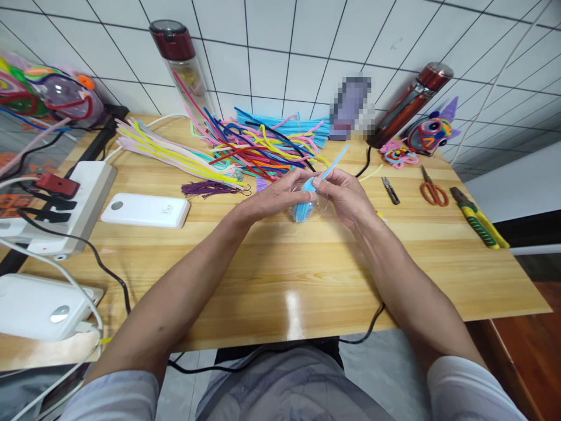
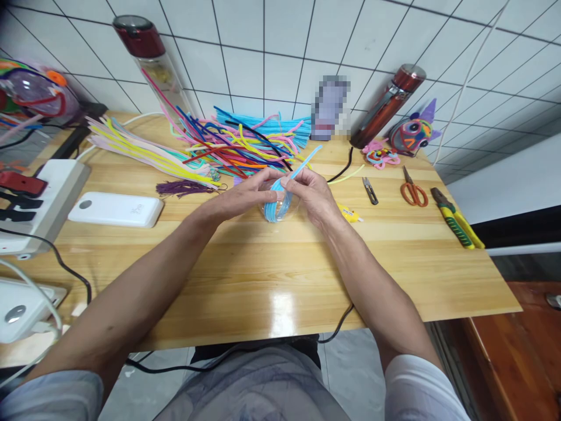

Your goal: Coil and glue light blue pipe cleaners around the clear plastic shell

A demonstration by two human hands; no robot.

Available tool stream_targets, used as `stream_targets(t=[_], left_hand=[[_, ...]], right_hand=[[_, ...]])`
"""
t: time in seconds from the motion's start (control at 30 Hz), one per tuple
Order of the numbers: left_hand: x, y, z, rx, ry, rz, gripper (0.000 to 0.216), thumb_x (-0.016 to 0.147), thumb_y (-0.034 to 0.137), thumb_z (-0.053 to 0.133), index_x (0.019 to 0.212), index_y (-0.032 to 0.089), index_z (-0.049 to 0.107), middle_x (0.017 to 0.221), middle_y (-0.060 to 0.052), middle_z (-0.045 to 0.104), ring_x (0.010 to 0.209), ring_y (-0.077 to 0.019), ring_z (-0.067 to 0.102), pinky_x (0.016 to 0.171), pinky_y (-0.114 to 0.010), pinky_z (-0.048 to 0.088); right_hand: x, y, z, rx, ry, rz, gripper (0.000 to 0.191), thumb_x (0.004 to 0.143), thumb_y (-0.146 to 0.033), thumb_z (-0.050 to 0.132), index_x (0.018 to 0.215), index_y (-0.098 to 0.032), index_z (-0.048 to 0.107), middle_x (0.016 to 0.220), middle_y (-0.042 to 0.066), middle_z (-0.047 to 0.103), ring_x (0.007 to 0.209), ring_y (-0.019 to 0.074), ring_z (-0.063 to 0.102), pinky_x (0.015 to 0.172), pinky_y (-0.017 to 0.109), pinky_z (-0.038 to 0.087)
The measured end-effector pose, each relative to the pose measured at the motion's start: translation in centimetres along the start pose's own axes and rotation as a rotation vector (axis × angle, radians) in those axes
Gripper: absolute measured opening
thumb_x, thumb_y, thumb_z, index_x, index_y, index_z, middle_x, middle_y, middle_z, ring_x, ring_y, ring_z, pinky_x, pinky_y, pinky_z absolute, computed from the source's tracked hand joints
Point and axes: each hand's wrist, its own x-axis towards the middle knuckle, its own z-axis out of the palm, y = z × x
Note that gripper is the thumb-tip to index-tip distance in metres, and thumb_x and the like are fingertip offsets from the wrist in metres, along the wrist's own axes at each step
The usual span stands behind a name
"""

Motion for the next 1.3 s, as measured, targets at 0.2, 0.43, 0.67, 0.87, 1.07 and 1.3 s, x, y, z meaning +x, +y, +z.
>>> stream_targets(t=[0.2, 0.43, 0.67, 0.87, 1.07, 1.3], left_hand=[[-0.1, 0.5, 0.2, -0.017, 0.013, -0.036, 0.047, 0.091, 0.045, 0.078, 0.130, 0.022, 0.063, 0.141, -0.010, 0.068, 0.143, -0.0331, 0.061, 0.120, -0.049, 0.049], [-0.1, 0.7, 0.1, -0.066, 0.032, -0.078, 0.049, 0.090, 0.043, 0.078, 0.130, 0.022, 0.061, 0.135, -0.008, 0.071, 0.135, -0.0310, 0.065, 0.113, -0.044, 0.051], [0.0, 0.0, 0.2, -0.114, 0.054, -0.065, 0.058, 0.087, 0.045, 0.082, 0.136, 0.021, 0.061, 0.144, -0.011, 0.070, 0.132, -0.0313, 0.067, 0.108, -0.042, 0.053], [-0.2, -0.1, 0.1, -0.146, 0.044, -0.065, 0.065, 0.082, 0.044, 0.087, 0.138, 0.022, 0.061, 0.144, -0.009, 0.071, 0.132, -0.0297, 0.067, 0.106, -0.039, 0.054], [-0.1, -0.4, -0.4, -0.198, 0.015, -0.054, 0.072, 0.078, 0.049, 0.093, 0.139, 0.023, 0.063, 0.143, -0.010, 0.073, 0.132, -0.0302, 0.068, 0.104, -0.038, 0.055], [0.0, -1.3, -1.3, -0.232, -0.025, -0.015, 0.067, 0.080, 0.046, 0.097, 0.136, 0.023, 0.068, 0.144, -0.012, 0.076, 0.135, -0.0315, 0.069, 0.112, -0.042, 0.054]], right_hand=[[0.3, -1.5, -1.3, -0.207, 0.052, 0.032, 0.042, 0.077, -0.058, 0.094, 0.084, -0.025, 0.069, 0.087, -0.001, 0.074, 0.083, 0.0171, 0.066, 0.082, 0.032, 0.056], [-6.2, -5.9, -9.0, -1.100, 0.240, 0.143, 0.036, 0.089, -0.061, 0.074, 0.083, -0.025, 0.072, 0.083, 0.005, 0.076, 0.084, 0.0268, 0.069, 0.073, 0.037, 0.047], [-11.4, -1.8, -10.0, -1.378, 0.271, 0.545, 0.052, 0.096, -0.073, 0.062, 0.105, -0.025, 0.078, 0.108, 0.015, 0.086, 0.106, 0.0386, 0.079, 0.079, 0.041, 0.050], [-9.1, 0.7, -9.1, -1.336, 0.382, 0.480, 0.040, 0.090, -0.065, 0.072, 0.088, -0.026, 0.068, 0.085, 0.012, 0.079, 0.088, 0.0346, 0.074, 0.073, 0.040, 0.045], [-10.5, 0.0, -10.9, -0.344, 0.420, 0.149, 0.033, 0.072, -0.048, 0.085, 0.089, -0.029, 0.064, 0.081, 0.000, 0.068, 0.070, 0.0216, 0.061, 0.065, 0.036, 0.047], [-9.8, -3.0, -8.1, -0.118, 0.168, 0.043, 0.038, 0.078, -0.060, 0.090, 0.092, -0.028, 0.074, 0.073, -0.001, 0.056, 0.063, 0.0185, 0.046, 0.059, 0.036, 0.037]])
